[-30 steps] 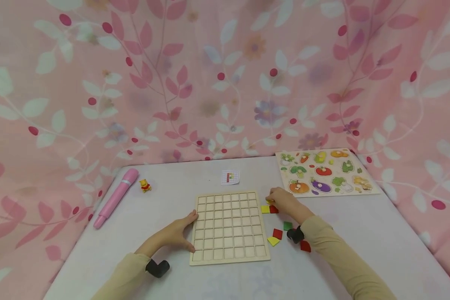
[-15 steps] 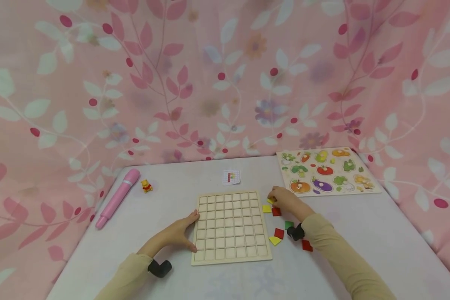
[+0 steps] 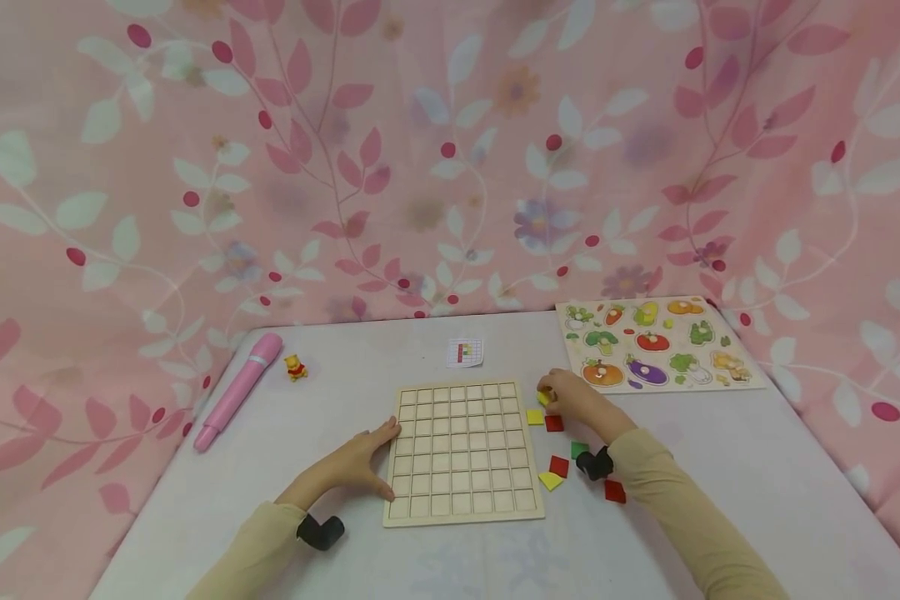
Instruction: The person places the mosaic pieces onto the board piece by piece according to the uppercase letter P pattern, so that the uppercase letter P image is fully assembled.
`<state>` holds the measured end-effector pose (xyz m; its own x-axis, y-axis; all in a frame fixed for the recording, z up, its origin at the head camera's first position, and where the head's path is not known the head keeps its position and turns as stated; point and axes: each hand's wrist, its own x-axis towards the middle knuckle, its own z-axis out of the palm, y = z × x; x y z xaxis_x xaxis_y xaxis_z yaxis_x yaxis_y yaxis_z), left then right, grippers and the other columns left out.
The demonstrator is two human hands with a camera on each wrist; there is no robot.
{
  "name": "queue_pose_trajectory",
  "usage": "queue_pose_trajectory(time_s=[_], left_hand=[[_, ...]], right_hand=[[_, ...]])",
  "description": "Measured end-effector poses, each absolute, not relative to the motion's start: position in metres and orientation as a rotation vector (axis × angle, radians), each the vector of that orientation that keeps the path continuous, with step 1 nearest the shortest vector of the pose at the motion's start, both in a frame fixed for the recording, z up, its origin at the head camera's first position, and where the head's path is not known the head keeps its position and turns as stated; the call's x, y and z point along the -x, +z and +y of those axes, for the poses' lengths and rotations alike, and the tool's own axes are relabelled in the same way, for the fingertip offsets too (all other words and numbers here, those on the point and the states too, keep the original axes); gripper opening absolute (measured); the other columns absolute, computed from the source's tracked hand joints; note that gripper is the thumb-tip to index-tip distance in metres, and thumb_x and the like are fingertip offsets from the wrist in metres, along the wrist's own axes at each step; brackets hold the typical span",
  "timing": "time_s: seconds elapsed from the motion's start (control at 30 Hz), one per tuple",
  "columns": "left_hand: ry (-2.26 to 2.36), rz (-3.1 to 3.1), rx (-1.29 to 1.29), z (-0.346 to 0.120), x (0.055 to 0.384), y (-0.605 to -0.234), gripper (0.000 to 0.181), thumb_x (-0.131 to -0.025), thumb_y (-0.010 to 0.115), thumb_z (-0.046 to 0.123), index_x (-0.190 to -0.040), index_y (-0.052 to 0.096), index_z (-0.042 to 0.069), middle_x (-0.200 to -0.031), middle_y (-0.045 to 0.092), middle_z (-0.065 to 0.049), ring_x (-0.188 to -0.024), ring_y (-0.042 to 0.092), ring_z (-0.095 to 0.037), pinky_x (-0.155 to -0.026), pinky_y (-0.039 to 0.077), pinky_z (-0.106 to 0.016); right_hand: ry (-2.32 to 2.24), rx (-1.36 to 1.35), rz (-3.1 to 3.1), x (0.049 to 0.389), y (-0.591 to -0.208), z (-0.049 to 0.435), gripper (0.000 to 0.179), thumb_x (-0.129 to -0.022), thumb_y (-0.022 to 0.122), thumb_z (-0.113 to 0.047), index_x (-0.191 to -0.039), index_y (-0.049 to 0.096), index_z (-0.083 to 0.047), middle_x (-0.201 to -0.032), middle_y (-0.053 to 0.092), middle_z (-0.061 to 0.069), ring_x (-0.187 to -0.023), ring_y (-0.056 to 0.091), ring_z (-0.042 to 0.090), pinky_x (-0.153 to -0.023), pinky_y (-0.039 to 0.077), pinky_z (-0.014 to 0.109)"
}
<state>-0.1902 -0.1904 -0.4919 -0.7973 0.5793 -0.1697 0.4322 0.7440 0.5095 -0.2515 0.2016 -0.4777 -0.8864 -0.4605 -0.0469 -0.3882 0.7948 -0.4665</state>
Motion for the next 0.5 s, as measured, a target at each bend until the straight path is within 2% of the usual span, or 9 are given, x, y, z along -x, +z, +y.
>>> queue_pose_trajectory(time_s=[0.23, 0.5], left_hand=[[0.643, 2.65, -0.795, -0.191, 0.191, -0.491, 0.111, -0.052, 0.081, 0.046, -0.138, 0.029, -0.001, -0.143, 0.019, -0.017, -0.129, 0.022, -0.026, -0.104, 0.012, -0.047], [0.647, 2.647, -0.825, -0.19, 0.196, -0.493, 0.112, -0.051, 0.079, 0.05, -0.137, 0.03, -0.002, -0.144, 0.018, -0.017, -0.13, 0.02, -0.028, -0.104, 0.014, -0.046]], right_hand=[[-0.736, 0.798, 2.838, 0.248, -0.465, 0.191, 0.023, -0.072, 0.071, -0.01, -0.09, 0.062, 0.001, -0.076, 0.051, 0.002, -0.064, 0.046, 0.014, -0.054, 0.044, 0.024], [-0.791, 0.858, 2.821, 0.245, -0.458, 0.186, 0.024, -0.074, 0.072, -0.013, -0.092, 0.064, 0.001, -0.078, 0.051, 0.0, -0.066, 0.049, 0.019, -0.052, 0.043, 0.022]])
